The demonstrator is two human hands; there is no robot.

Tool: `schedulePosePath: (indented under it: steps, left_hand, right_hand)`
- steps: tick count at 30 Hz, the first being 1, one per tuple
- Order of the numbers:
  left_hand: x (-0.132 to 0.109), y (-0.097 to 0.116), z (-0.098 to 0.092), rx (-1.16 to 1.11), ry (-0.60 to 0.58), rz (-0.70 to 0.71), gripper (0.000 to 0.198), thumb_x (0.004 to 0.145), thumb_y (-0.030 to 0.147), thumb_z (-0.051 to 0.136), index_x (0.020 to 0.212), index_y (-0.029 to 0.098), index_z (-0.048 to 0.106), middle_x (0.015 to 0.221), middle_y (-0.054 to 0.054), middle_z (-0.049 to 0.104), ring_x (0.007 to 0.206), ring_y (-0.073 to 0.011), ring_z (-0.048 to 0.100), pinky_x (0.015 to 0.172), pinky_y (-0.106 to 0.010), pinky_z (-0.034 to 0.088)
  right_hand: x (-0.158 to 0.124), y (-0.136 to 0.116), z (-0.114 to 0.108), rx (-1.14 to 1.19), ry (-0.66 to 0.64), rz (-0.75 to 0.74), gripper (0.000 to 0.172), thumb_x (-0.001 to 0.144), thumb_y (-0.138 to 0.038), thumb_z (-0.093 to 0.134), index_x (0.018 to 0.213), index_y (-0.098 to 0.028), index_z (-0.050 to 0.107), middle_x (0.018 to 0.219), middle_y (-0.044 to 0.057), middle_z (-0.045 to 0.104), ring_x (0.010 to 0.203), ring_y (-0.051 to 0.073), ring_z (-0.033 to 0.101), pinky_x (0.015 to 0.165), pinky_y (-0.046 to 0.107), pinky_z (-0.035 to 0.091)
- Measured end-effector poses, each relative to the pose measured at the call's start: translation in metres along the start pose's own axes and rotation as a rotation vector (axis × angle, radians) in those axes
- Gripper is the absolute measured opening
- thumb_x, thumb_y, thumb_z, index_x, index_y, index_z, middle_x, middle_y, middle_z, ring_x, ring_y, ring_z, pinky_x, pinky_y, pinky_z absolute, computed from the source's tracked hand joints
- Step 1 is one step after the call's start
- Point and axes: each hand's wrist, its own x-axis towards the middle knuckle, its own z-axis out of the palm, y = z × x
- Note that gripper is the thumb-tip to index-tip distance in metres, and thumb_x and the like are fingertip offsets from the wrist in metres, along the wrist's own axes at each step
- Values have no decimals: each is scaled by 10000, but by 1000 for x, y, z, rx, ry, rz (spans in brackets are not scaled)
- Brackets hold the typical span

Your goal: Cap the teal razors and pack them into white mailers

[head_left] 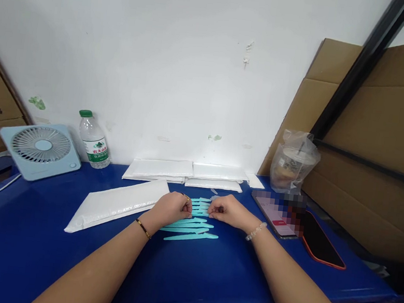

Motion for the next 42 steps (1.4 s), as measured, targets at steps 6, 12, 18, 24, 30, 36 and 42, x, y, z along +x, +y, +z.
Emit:
schedulePosePath:
  steps: [6, 12, 18, 24, 30, 36, 42]
  left_hand:
    - [-6, -3, -9, -22, 67, -22, 213, 718, 418, 600, 819, 236, 647, 818, 6, 661, 725, -153, 573, 565, -227, 345]
    - [-16, -2, -19, -50, -153, -34, 218, 653, 402, 637, 789, 236, 673, 768, 7, 661, 665, -147, 570, 515, -226, 342]
    - [-18, 4, -18, -63, -149, -90, 101, 667, 253, 585, 712, 213, 666, 744, -7, 670, 644, -147, 572, 501, -220, 345]
    - [-15, 4, -18, -83, -129, -105, 135, 676, 242, 569, 734, 201, 684, 761, -19, 682, 683, -157, 585, 529, -212, 372]
    - [-14, 4, -17, -66, -128, -94, 163, 698, 257, 556, 762, 195, 693, 761, -25, 683, 684, -153, 585, 532, -207, 372]
    - [-15, 2, -19, -85, -151, -98, 157, 690, 241, 554, 750, 204, 694, 764, -16, 682, 668, -147, 580, 517, -203, 361]
    - [-12, 5, -11, -70, -113, -66, 137, 698, 237, 557, 742, 201, 682, 734, -8, 675, 649, -135, 570, 523, -203, 354]
  right_hand:
    - [-7, 12, -20, -76, 183, 102, 124, 793, -200, 562, 814, -182, 683, 786, 29, 670, 694, 142, 591, 642, 239, 432]
    - [-13, 29, -33, -230, 114, 152, 131, 737, -188, 599, 830, -183, 691, 832, 49, 645, 725, 164, 575, 669, 266, 433]
    - [-14, 32, -25, 12, -25, 264, 102, 698, -218, 628, 780, -160, 647, 724, 23, 650, 651, 144, 593, 574, 225, 449]
    - [-15, 19, -23, 167, -176, 267, 187, 644, -286, 698, 774, -154, 672, 685, 22, 677, 644, 159, 636, 572, 223, 471]
    - [-9, 7, -10, 157, -143, 190, 195, 651, -325, 711, 754, -163, 681, 669, 21, 675, 638, 164, 645, 559, 220, 473]
    - [-10, 10, -8, 144, -130, 185, 187, 671, -333, 704, 763, -172, 676, 692, 26, 684, 657, 169, 654, 566, 225, 481]
    - [-7, 6, -3, 141, -93, 137, 203, 671, -357, 712, 768, -182, 679, 717, 15, 684, 660, 153, 641, 576, 220, 473]
